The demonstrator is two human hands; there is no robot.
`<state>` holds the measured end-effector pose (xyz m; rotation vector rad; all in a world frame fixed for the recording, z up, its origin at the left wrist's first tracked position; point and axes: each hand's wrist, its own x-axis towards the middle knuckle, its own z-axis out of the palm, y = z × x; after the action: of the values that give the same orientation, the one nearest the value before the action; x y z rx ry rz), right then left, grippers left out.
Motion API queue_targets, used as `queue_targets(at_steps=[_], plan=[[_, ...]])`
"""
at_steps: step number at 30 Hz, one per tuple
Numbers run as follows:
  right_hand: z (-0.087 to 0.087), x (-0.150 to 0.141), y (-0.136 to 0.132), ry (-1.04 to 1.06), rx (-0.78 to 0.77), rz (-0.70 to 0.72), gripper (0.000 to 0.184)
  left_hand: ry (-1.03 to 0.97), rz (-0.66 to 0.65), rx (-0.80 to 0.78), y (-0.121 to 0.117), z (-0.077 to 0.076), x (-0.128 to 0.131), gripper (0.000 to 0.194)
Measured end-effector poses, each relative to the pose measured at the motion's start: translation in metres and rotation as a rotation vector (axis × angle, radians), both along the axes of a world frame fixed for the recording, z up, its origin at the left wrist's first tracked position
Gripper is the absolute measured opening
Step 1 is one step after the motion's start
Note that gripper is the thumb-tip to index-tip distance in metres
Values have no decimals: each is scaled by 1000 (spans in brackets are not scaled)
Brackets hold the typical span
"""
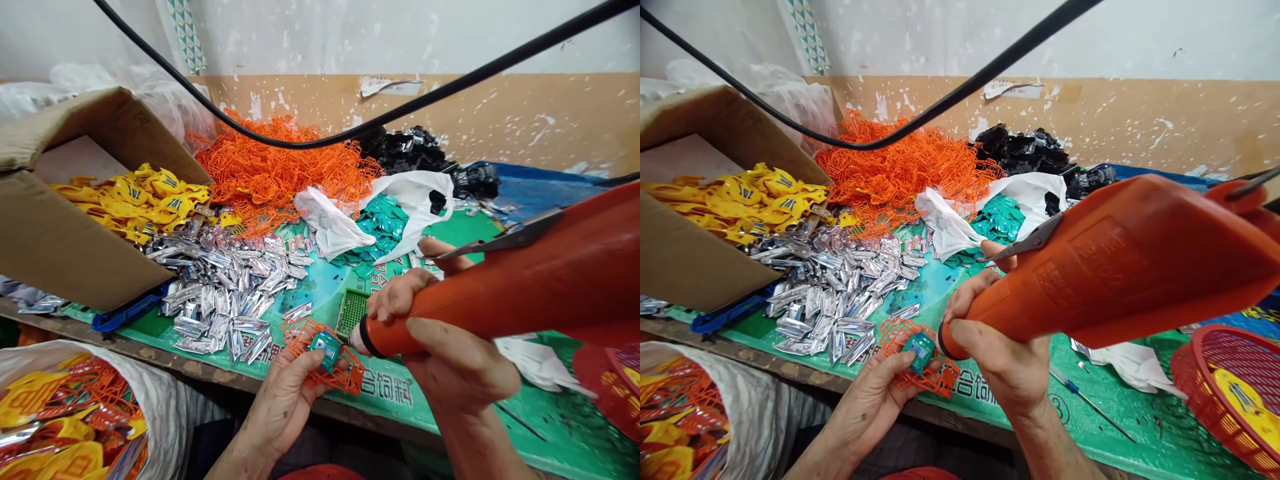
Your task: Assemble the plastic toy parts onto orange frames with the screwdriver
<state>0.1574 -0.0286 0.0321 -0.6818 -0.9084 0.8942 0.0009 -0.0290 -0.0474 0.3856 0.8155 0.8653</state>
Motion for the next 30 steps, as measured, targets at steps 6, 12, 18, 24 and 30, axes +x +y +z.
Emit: queue_targets(at_steps=[6, 12, 18, 24, 30], plan=[[0, 0, -2, 14, 2, 13, 51, 4, 5, -3, 0, 0, 0, 32], [-2, -1, -1, 30, -7, 8, 53, 21, -14, 3, 0, 1, 1, 26], [0, -3, 1, 40, -9, -1, 51, 35, -3, 6, 2, 0, 0, 23], [0, -5, 1, 59, -25, 4, 52, 42, -6, 16, 2, 0, -1, 25], [-2, -5, 2, 58, -42, 3, 50, 69, -17, 18, 1, 0, -1, 24]])
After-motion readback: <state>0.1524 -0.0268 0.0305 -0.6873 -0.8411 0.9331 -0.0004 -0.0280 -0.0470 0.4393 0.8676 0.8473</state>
